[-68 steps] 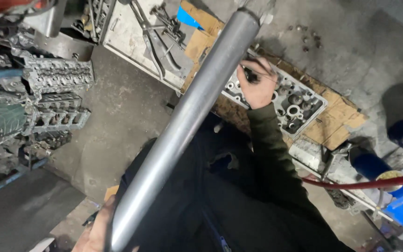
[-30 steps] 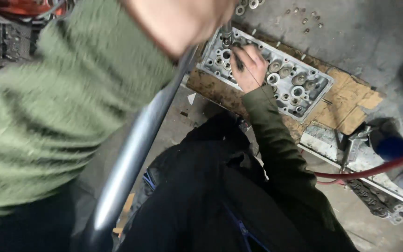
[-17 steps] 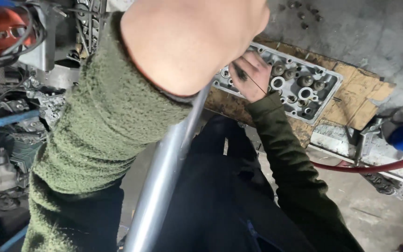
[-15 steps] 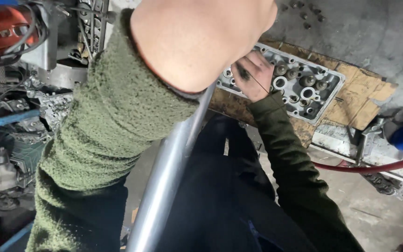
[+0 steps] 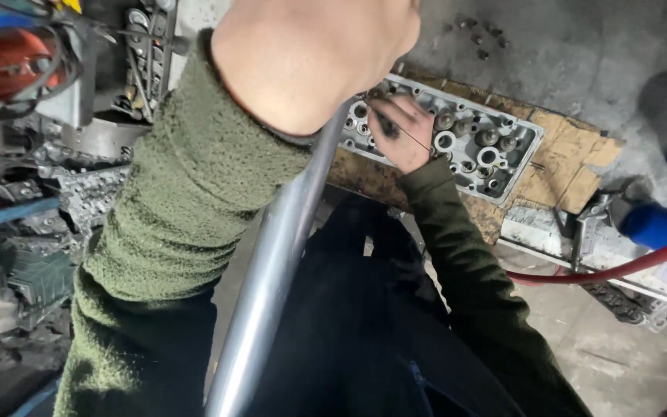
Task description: The person works at a cluttered workbench rebuilding an engine cylinder head. They pick up small valve components from the bench, seat them into the head's chambers, and use a long metal tube as a press to compress and install the valve assemblies, working on the head one chamber at a time.
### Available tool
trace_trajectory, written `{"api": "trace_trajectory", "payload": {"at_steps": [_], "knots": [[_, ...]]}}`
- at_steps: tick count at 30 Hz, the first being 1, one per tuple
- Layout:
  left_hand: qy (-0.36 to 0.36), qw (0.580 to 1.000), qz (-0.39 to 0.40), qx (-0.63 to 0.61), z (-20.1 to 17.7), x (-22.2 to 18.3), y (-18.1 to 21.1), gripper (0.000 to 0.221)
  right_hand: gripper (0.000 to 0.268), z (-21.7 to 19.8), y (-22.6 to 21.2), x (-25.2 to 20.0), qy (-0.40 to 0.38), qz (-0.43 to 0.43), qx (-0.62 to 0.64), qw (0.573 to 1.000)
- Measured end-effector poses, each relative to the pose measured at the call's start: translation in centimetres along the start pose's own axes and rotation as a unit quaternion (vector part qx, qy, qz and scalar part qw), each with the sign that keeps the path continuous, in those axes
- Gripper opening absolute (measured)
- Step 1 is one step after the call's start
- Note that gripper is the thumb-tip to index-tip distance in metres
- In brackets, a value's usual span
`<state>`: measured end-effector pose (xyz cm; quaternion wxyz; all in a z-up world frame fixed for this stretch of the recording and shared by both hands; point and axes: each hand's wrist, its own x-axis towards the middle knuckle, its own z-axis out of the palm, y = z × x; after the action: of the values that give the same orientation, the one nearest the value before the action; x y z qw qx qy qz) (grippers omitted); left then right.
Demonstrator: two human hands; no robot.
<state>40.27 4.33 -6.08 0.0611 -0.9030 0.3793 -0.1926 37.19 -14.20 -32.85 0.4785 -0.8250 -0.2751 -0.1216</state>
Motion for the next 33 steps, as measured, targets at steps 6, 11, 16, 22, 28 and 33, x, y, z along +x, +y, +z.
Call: {"api": "trace_trajectory", "payload": {"at_steps": [6,11,16,22,28,33], "knots": [[-0.09,0.957,-0.217,-0.168,-3.3,2.5,-0.9,0.036,0.021,-3.4,-1.3,0.5,0.028,0.139,0.135,0.981],[-0.073,0.957,-0.226,-0.168,-12.4,-6.0,2.2,0.044,0.024,-5.7,2.1,2.1,0.041,0.197,0.055,0.978],[0.02,0.924,-0.3,-0.236,-12.4,-13.8,13.2,0.095,0.049,-9.7,-1.3,12.9,0.148,0.039,0.01,0.988],[0.306,0.862,-0.268,-0.302,-13.0,-9.6,12.7,0.061,0.061,-9.8,-0.9,26.1,0.059,-0.208,-0.21,0.953],[0.418,0.793,-0.167,-0.41,-20.7,1.1,3.6,0.027,0.054,-8.1,-1.8,29.0,0.047,-0.171,-0.119,0.977],[0.522,0.733,-0.151,-0.41,-18.7,11.6,-9.1,0.022,0.03,-6.6,-2.7,32.2,0.071,-0.108,-0.094,0.987]]}}
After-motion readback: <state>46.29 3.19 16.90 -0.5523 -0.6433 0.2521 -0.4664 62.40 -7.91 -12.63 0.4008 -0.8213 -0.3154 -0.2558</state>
